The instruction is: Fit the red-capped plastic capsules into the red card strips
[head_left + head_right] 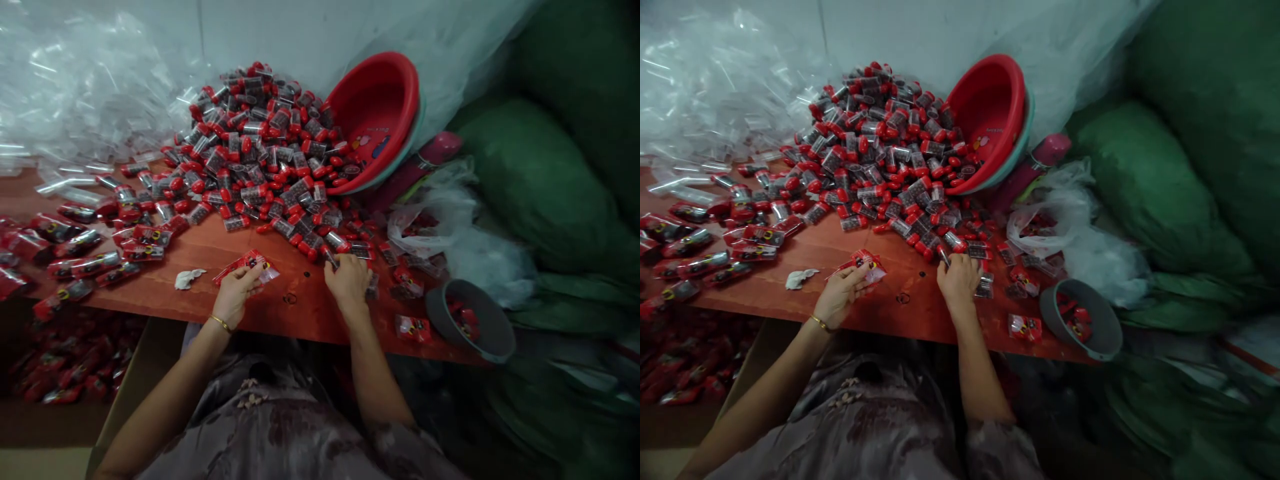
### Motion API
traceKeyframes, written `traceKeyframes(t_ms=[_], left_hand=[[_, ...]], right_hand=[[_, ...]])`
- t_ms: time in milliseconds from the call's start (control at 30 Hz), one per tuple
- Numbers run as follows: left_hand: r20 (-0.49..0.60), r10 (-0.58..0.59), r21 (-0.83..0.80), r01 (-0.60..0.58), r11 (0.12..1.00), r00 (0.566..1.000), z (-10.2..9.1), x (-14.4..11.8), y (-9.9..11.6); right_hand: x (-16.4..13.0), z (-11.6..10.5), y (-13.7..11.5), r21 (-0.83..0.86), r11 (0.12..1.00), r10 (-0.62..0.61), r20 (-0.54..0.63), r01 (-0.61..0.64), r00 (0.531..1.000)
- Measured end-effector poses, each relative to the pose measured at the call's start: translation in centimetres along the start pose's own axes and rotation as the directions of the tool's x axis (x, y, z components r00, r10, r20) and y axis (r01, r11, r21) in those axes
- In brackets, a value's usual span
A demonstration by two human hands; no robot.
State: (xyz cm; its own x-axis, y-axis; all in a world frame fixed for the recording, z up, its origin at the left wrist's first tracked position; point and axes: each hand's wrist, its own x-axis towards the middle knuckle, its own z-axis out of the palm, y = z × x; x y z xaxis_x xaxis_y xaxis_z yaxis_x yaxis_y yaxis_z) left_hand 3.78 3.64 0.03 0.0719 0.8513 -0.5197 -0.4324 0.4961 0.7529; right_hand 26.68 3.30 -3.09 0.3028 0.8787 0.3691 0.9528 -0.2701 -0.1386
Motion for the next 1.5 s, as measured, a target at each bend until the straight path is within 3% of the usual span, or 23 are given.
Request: traceKeyframes(t_ms=[200, 300, 367, 467, 567, 667, 1000, 1100, 1200, 1500], left_hand=[[-0.026, -0.015, -0.058, 0.013, 0.998, 1.0, -1.0, -0.5, 0.8], [-0.027, -0.003, -0.054, 0.002, 0.999, 1.0, -1.1, -0.7, 0.7], [-0.02, 0.011, -0.046, -0.012, 0.999, 1.0, -1.1, -0.8, 0.6], [0.011, -0.004, -0.053, 0.005, 0.999, 1.0, -1.0, -1.0, 0.3], [0.043, -0.04, -0.044, 0.041, 0.998, 0.998, -0.7, -1.3, 0.1], [0.063, -0.045, -0.014, 0.046, 0.999, 0.997, -0.4, -1.7, -0.1], [0.08, -0.083, 0.015, 0.082, 0.997, 0.993, -0.1, -1.8, -0.6], [0.076, -0.071, 0.011, 0.071, 0.997, 0.995, 0.1, -1.9, -0.7], [0.062, -0.024, -0.02, 0.026, 0.999, 0.998, 0.2, -1.9, -1.1], [0.099, 0.138, -0.014, -0.137, 0.99, 0.985, 0.6, -1.8, -2.8]], right_hand=[[-5.9, 0.6, -0.8, 0.158, 0.979, -0.121, -0.075, 0.132, 0.99], [-7.4, 1.0, -0.4, 0.334, 0.938, -0.08, -0.057, 0.094, 0.995], [-7.8, 0.5, -0.2, 0.522, 0.853, -0.023, 0.022, 0.008, 0.999], [-7.7, -1.5, -0.7, 0.765, 0.617, -0.048, 0.268, -0.182, 0.962], [-7.7, -4.1, -2.1, 0.85, 0.418, -0.218, 0.438, -0.322, 0.872], [-7.9, -5.7, -3.7, 0.855, 0.342, -0.288, 0.49, -0.39, 0.823], [-7.8, -5.1, -4.7, 0.854, 0.353, -0.218, 0.472, -0.381, 0.854], [-7.9, -4.8, -4.7, 0.869, 0.361, -0.194, 0.424, -0.338, 0.884], [-8.0, -4.5, -4.8, 0.876, 0.378, -0.156, 0.38, -0.3, 0.912], [-7.9, -3.9, -6.5, 0.877, 0.369, -0.064, 0.353, -0.307, 0.933]])
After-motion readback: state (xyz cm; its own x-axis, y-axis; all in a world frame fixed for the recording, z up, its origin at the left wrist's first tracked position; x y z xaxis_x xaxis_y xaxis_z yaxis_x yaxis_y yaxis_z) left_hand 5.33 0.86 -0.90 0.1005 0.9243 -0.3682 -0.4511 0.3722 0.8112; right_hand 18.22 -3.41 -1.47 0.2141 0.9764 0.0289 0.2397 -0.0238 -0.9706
